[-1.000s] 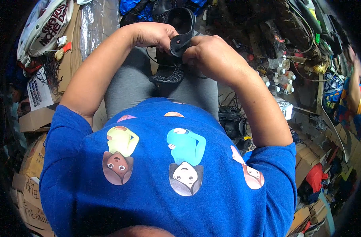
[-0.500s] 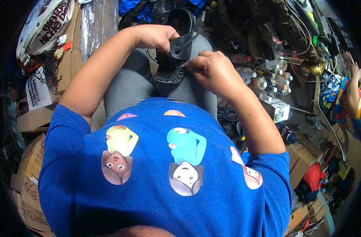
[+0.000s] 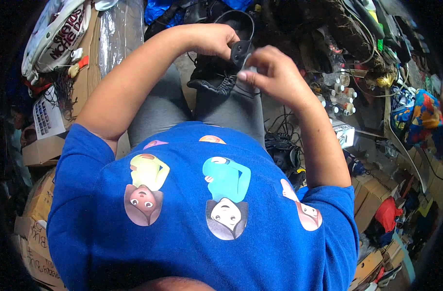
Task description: Insert and thread laces through the eyelets of a black shoe.
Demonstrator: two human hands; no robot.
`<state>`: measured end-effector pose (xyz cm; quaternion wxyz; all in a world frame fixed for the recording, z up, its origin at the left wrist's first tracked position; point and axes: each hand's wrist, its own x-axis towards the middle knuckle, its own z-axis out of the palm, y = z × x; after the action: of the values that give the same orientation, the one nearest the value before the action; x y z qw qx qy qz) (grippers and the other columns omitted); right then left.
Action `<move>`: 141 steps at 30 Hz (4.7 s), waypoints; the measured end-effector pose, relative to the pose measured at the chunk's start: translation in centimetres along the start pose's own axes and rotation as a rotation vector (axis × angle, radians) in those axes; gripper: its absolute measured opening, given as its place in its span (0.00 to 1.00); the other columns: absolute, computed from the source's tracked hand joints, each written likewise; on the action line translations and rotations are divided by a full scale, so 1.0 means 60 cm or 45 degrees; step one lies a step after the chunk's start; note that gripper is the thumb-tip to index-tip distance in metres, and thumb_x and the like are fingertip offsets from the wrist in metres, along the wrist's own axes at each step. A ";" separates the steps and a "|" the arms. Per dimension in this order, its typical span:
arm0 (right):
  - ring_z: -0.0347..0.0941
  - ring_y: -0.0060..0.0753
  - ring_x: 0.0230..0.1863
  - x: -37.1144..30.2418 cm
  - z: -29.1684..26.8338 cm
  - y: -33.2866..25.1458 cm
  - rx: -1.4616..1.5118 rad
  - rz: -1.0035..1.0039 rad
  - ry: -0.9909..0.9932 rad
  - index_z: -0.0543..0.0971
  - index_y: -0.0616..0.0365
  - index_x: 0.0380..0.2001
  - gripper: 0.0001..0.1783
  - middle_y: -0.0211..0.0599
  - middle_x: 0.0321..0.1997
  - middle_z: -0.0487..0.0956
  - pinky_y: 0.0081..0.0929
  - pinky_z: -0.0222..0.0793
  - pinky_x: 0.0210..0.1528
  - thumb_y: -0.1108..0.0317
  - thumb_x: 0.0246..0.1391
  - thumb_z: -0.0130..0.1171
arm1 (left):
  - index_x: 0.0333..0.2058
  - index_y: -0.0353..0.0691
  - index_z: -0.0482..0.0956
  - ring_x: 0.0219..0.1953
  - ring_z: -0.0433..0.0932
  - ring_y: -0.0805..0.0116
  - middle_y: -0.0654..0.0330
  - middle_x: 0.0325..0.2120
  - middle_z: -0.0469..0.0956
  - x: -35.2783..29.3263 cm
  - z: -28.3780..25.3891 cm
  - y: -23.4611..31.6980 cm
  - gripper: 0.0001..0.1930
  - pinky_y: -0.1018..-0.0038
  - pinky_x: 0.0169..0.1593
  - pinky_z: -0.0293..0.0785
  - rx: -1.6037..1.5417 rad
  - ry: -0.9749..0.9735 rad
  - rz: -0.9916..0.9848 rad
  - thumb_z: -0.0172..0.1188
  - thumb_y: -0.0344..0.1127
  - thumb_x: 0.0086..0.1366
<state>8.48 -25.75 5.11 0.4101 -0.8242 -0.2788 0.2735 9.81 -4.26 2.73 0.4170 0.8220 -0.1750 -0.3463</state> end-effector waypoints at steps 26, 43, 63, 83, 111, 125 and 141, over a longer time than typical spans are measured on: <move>0.71 0.14 0.37 0.013 0.001 0.032 0.618 -0.015 0.004 0.71 0.57 0.53 0.27 0.28 0.40 0.77 0.15 0.66 0.37 0.73 0.46 0.64 | 0.47 0.37 0.70 0.34 0.74 0.78 0.64 0.32 0.76 -0.021 -0.009 -0.038 0.25 0.82 0.39 0.70 -0.510 -0.217 0.083 0.66 0.26 0.48; 0.71 0.21 0.47 0.012 -0.001 0.039 0.754 -0.052 -0.014 0.71 0.59 0.53 0.27 0.33 0.53 0.72 0.21 0.68 0.49 0.74 0.47 0.63 | 0.41 0.40 0.72 0.24 0.63 0.83 0.69 0.26 0.73 -0.030 0.017 -0.038 0.22 0.83 0.28 0.61 -0.317 0.065 0.151 0.69 0.29 0.45; 0.76 0.43 0.31 -0.029 0.015 -0.001 -0.367 -0.281 0.091 0.82 0.53 0.31 0.09 0.39 0.28 0.77 0.34 0.72 0.35 0.71 0.41 0.64 | 0.32 0.38 0.81 0.28 0.73 0.82 0.69 0.26 0.79 -0.027 0.001 -0.008 0.10 0.80 0.33 0.70 -0.201 -0.140 -0.087 0.64 0.27 0.49; 0.74 0.44 0.35 -0.038 0.043 -0.002 -0.355 -0.199 0.053 0.81 0.52 0.34 0.12 0.38 0.32 0.75 0.37 0.70 0.37 0.73 0.42 0.61 | 0.35 0.37 0.81 0.23 0.69 0.80 0.69 0.23 0.78 -0.040 -0.002 -0.002 0.12 0.80 0.27 0.63 -0.239 -0.269 -0.044 0.61 0.34 0.50; 0.71 0.42 0.34 -0.052 0.064 0.010 -0.431 -0.238 0.158 0.81 0.46 0.36 0.11 0.35 0.29 0.74 0.35 0.68 0.38 0.68 0.46 0.62 | 0.31 0.42 0.82 0.19 0.64 0.84 0.73 0.20 0.76 -0.033 0.002 -0.015 0.10 0.82 0.24 0.58 -0.350 -0.239 -0.068 0.61 0.32 0.47; 0.72 0.45 0.33 -0.034 0.051 -0.011 -0.625 -0.305 0.166 0.81 0.49 0.33 0.10 0.38 0.30 0.75 0.37 0.67 0.41 0.71 0.44 0.62 | 0.30 0.39 0.81 0.25 0.72 0.81 0.70 0.23 0.79 -0.012 0.015 -0.020 0.10 0.79 0.33 0.69 -0.160 -0.051 0.017 0.65 0.29 0.46; 0.69 0.27 0.43 0.020 0.012 0.056 0.159 -0.022 -0.245 0.82 0.53 0.34 0.07 0.30 0.36 0.71 0.24 0.64 0.47 0.74 0.51 0.58 | 0.46 0.37 0.72 0.42 0.74 0.75 0.63 0.38 0.78 -0.029 0.017 -0.030 0.25 0.75 0.49 0.70 -0.262 0.020 0.150 0.68 0.24 0.46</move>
<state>9.61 -26.26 1.67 0.4342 -0.7645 -0.3065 0.3648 7.87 -2.74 1.58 0.5201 0.7657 -0.1832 -0.3311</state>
